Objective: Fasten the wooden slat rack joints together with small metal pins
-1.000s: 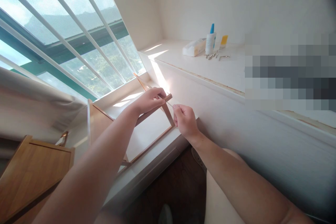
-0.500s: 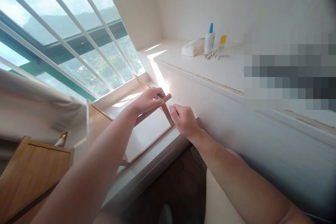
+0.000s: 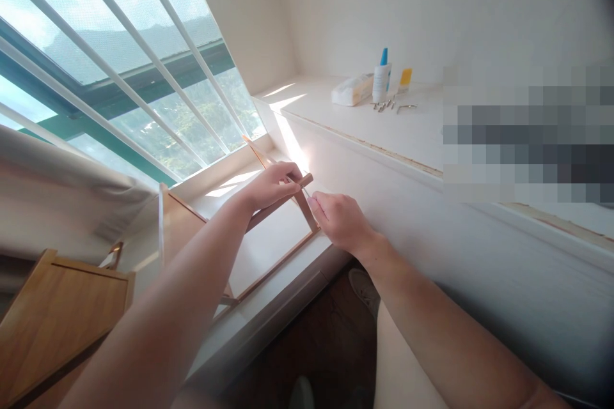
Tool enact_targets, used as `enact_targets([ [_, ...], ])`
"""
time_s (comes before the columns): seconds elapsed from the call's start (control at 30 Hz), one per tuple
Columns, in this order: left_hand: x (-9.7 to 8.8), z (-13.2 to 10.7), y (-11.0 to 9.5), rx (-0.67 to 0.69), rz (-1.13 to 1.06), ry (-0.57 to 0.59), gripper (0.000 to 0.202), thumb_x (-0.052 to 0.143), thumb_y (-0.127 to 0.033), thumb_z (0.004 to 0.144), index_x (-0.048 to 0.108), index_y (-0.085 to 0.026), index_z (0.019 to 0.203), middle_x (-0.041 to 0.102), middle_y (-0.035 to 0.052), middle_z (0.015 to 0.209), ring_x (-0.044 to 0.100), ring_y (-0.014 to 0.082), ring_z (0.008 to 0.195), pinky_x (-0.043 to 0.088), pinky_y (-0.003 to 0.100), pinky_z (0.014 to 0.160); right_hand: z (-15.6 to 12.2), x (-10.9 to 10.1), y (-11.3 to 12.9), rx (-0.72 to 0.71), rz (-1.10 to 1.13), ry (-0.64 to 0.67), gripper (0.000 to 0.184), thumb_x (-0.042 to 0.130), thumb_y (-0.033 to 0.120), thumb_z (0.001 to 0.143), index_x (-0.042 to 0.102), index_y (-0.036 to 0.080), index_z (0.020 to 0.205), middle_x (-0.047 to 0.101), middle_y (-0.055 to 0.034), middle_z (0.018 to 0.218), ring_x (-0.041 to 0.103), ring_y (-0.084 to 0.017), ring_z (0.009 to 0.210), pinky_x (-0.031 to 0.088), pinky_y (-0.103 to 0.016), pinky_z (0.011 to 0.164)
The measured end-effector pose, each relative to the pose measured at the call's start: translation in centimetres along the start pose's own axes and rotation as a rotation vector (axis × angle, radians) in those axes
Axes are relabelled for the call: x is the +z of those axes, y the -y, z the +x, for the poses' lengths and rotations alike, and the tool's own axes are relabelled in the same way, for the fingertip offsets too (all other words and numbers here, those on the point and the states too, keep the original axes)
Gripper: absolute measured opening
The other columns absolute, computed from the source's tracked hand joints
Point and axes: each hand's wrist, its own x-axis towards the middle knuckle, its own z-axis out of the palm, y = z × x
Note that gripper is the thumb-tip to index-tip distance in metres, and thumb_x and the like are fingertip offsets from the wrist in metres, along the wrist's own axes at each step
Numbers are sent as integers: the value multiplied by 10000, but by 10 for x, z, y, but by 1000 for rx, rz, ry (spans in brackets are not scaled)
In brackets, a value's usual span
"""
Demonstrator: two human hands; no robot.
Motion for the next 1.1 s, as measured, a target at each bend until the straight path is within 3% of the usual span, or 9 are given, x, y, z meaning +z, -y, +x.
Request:
enact_targets([
  [0.17,0,0,-1,2,26,-7,167,536,-307,769,599,-173,845,620,26,880,585,188,862,453,327,796,-3,-2,3,10,-131,-15,327,337,355,991,519,196,770,567,-60,710,449,-169,645,187,-304,567],
  [0.33,0,0,-1,-6,36,6,184,517,-321,778,592,-175,860,620,34,912,578,197,883,458,336,811,-3,0,1,53,-49,-75,340,319,353,995,478,201,736,530,-38,672,434,-164,637,190,-298,568],
  [0.6,-1,0,-1,1,37,14,177,513,-299,771,597,-178,869,621,35,929,574,199,888,457,347,833,-1,11,-3,154,429,-172,403,362,390,975,380,210,615,391,30,531,387,-117,529,258,-269,562],
  [0.93,0,2,3,12,11,11,179,516,-320,759,580,-179,850,596,28,887,564,197,884,461,343,833,-2,25,2,452,1232,-50,424,446,463,902,388,216,562,312,79,414,377,-87,349,281,-243,396],
  [1.1,0,2,4,30,-3,11,171,527,-321,763,574,-172,834,579,16,858,560,184,858,449,316,801,0,27,1,493,1402,-91,395,468,411,881,369,213,554,307,85,402,373,-80,327,248,-233,369],
])
